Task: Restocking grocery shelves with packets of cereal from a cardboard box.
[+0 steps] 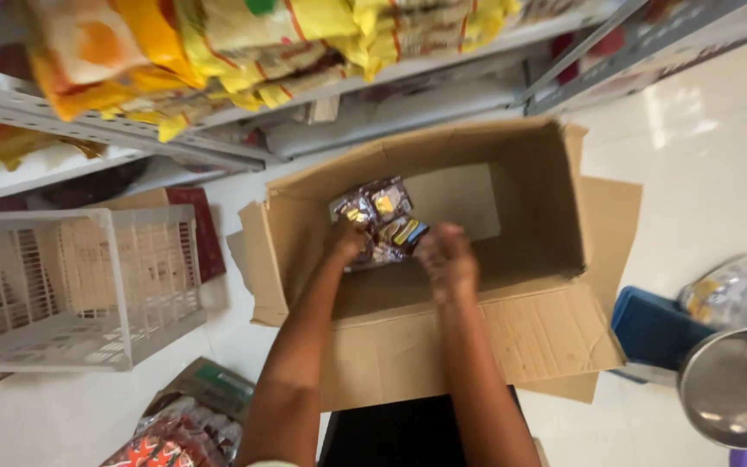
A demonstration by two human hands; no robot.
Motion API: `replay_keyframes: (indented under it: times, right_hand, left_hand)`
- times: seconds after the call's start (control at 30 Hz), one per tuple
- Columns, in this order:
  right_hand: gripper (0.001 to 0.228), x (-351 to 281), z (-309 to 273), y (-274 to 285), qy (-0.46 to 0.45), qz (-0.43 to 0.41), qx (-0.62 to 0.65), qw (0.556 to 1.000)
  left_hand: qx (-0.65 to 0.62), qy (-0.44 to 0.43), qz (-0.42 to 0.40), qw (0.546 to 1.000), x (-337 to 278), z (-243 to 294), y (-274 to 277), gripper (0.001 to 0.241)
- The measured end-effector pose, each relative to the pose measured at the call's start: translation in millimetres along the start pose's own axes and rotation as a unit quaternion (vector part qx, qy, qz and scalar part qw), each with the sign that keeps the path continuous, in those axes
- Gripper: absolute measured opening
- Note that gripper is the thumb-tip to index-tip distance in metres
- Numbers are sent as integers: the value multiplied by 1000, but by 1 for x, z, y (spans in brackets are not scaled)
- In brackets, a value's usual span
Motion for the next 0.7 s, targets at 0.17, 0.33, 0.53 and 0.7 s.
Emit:
replay_keyframes:
  times: [0.17,0.33,0.53,0.7]
  right_hand:
    - [40,3,-22,34,10,73,156,985]
    - [42,-9,-26,32,28,91,191,977]
    - [41,-29,-28,1,51,68,176,981]
    - [43,-45,-40,-19,46,75,176,981]
  left_hand:
    - [-1,-71,50,996,86,-72,-59,29]
    - [44,34,38,998,122,-82,-98,34]
    - [6,-28,58,998,171,-63,-151,28]
    - [-22,41,168,985,207,-59,-176,32]
Point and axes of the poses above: each hand's wrist, its own x-axis towards the middle knuckle, its own y-axis out of the back of the hand, z = x × y, the point moved 6 cm from there along x, towards the middle knuckle
